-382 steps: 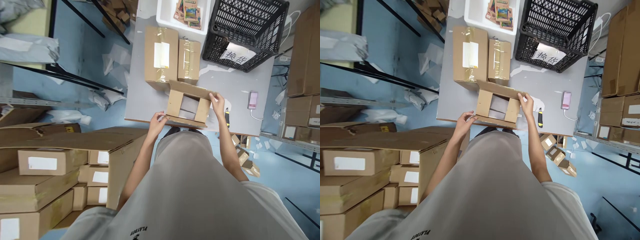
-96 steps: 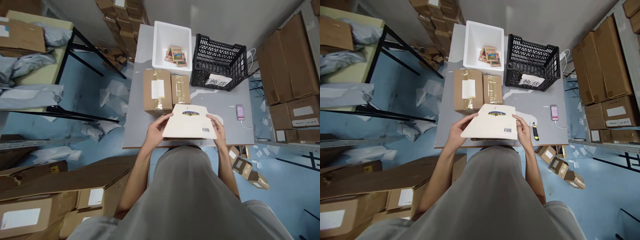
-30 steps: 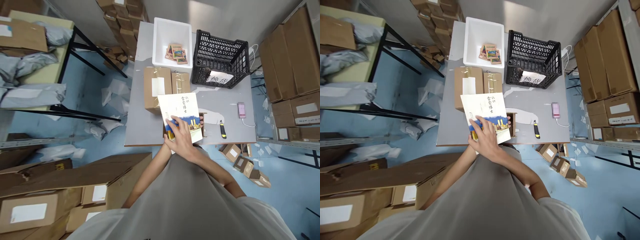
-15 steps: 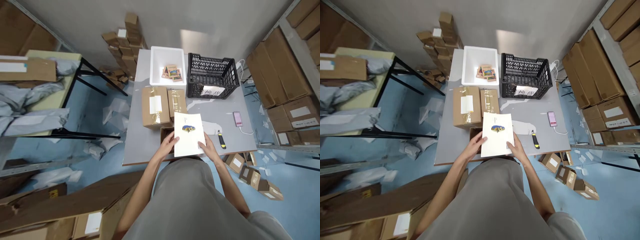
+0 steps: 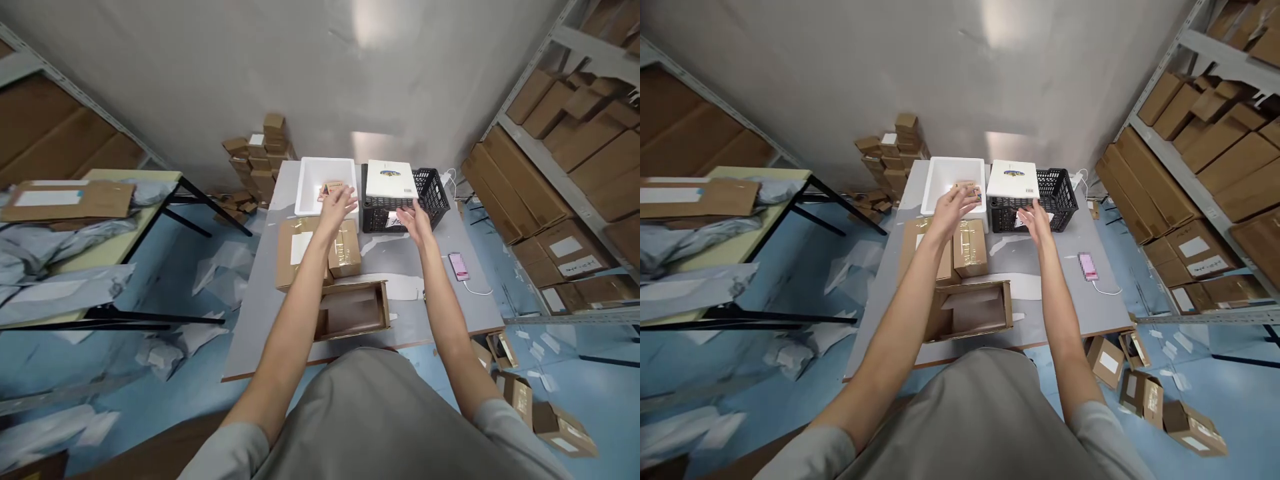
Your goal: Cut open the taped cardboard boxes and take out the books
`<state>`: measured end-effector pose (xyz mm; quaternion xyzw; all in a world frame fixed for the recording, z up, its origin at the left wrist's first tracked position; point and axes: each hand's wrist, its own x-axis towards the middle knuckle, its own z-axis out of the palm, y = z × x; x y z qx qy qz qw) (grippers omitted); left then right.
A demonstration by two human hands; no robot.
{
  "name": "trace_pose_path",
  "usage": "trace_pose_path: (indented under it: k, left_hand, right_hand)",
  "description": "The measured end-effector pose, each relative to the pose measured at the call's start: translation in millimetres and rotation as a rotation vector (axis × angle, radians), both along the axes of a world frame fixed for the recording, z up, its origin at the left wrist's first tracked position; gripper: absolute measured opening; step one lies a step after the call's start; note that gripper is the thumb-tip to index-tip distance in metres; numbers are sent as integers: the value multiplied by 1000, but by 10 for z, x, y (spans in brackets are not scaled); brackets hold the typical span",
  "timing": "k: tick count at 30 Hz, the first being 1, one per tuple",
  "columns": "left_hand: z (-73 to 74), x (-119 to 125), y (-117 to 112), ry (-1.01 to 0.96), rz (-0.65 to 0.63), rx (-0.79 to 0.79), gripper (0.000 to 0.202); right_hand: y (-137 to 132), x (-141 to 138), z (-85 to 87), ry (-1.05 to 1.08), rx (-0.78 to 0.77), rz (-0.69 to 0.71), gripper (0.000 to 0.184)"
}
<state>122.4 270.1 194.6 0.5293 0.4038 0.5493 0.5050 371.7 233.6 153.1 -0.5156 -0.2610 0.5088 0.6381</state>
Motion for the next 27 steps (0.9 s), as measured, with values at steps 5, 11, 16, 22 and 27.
trace_pose_path:
  k: [5, 11, 16, 22, 27]
  left_hand:
    - [-707, -994, -694, 55, 287, -219, 57]
    - [-1785, -1993, -2062, 121, 431, -718, 41]
    - [-2014, -1819, -2418, 99, 176, -920, 46]
    - [-1886, -1642, -2401, 174, -25, -859, 90]
    - [-1796, -1450, -2412, 135, -207, -809, 86]
  right_hand:
    - [-886, -148, -961, -91, -357, 29, 38]
    - [-2253, -327, -1633, -89, -634, 103, 40]
    - [-2498, -508, -1696, -47, -656, 264, 56]
    - [-2836, -629, -1512, -50, -662, 183, 60]
    - [-3601, -507, -1185, -36, -594, -69, 64]
